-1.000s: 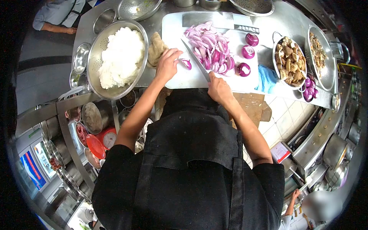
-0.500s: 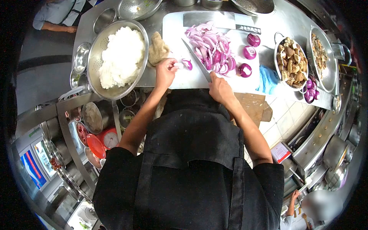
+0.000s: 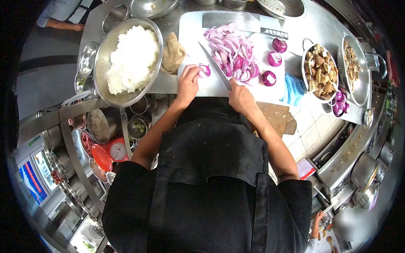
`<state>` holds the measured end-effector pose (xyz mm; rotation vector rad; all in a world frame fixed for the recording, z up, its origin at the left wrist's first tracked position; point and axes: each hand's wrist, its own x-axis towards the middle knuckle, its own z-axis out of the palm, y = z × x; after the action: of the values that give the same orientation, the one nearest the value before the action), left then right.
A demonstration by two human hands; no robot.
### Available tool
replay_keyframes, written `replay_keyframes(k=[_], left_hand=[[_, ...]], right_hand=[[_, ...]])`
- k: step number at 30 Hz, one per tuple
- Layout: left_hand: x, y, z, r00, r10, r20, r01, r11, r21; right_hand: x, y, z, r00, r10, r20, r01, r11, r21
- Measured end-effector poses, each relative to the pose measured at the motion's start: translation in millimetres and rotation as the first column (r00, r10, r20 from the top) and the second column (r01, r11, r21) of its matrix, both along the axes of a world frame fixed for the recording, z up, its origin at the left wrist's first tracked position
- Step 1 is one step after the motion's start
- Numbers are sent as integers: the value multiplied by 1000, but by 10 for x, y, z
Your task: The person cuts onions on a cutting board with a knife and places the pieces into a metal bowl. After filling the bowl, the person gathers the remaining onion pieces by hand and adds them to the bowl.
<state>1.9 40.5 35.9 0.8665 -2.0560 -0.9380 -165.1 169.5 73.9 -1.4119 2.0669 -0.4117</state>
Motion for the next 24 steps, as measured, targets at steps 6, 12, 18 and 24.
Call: replay_keyframes(k=[6, 12, 18, 24], left_hand=[[-85, -31, 6, 998, -8, -68, 3, 997, -74], [-119, -133, 1, 992, -115, -59, 102, 978, -180], [-78, -231, -53, 980, -197, -18, 185, 944, -274], [-48, -264, -157, 976, -217, -30, 195, 924, -328]], right_hand=[[59, -7, 51, 999, 32, -23, -31, 997, 65], [109, -21, 95, 995, 71, -63, -68, 996, 55], [144, 15, 428, 989, 83, -125, -76, 995, 63], [172, -66, 417, 965, 181, -189, -161, 980, 117]])
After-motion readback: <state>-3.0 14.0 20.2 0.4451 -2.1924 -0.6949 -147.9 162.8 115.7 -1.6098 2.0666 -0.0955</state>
